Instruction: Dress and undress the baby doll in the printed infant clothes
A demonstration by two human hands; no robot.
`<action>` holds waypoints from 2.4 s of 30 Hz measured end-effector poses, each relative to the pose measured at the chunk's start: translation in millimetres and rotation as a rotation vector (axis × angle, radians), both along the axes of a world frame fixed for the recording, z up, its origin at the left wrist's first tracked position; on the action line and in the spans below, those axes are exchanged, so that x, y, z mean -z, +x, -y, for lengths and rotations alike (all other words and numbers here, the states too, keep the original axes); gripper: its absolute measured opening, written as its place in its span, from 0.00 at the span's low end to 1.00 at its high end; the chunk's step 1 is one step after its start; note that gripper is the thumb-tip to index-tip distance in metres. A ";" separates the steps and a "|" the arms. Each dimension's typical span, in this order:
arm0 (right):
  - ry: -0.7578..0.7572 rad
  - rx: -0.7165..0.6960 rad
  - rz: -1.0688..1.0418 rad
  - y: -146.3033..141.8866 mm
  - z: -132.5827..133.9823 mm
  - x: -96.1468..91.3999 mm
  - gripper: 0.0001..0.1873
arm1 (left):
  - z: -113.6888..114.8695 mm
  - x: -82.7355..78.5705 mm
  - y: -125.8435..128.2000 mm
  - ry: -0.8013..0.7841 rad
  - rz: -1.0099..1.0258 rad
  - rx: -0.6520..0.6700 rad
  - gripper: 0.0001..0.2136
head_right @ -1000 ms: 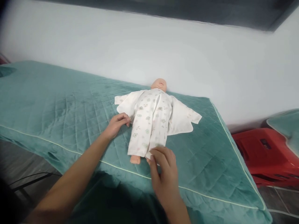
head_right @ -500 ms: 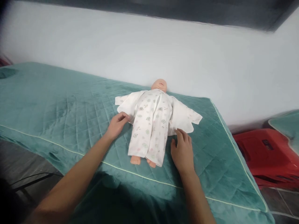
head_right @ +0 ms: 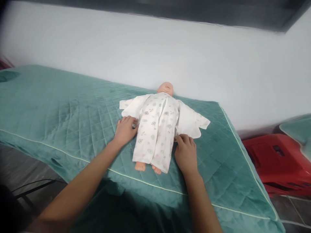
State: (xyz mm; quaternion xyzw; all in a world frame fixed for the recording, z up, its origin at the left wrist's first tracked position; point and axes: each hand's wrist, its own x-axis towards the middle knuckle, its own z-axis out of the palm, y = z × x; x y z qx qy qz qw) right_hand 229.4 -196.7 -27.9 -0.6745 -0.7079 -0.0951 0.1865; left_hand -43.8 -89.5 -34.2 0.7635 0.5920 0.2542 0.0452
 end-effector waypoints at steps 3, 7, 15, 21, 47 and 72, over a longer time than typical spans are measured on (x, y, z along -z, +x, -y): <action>0.011 -0.002 -0.008 -0.6 -0.1 -0.2 0.18 | 1.7 -2.4 2.1 0.014 -0.089 -0.002 0.09; 0.043 -0.022 -0.032 0.0 -0.3 1.4 0.18 | 2.1 -2.9 1.4 0.042 -0.118 0.009 0.11; 0.047 -0.016 -0.059 1.2 0.3 2.0 0.16 | 2.2 -0.2 -1.4 0.050 -0.055 -0.025 0.13; 0.074 -0.015 -0.098 0.1 1.5 2.7 0.15 | 3.8 0.0 -1.9 0.060 0.006 -0.042 0.16; 0.120 0.464 -0.656 47.1 -70.1 -57.7 0.10 | -39.2 7.6 -32.1 -0.014 0.090 -0.386 0.14; 0.038 -0.347 -0.429 -39.7 -47.5 -46.2 0.05 | 2.8 -57.7 48.4 0.130 0.368 0.708 0.06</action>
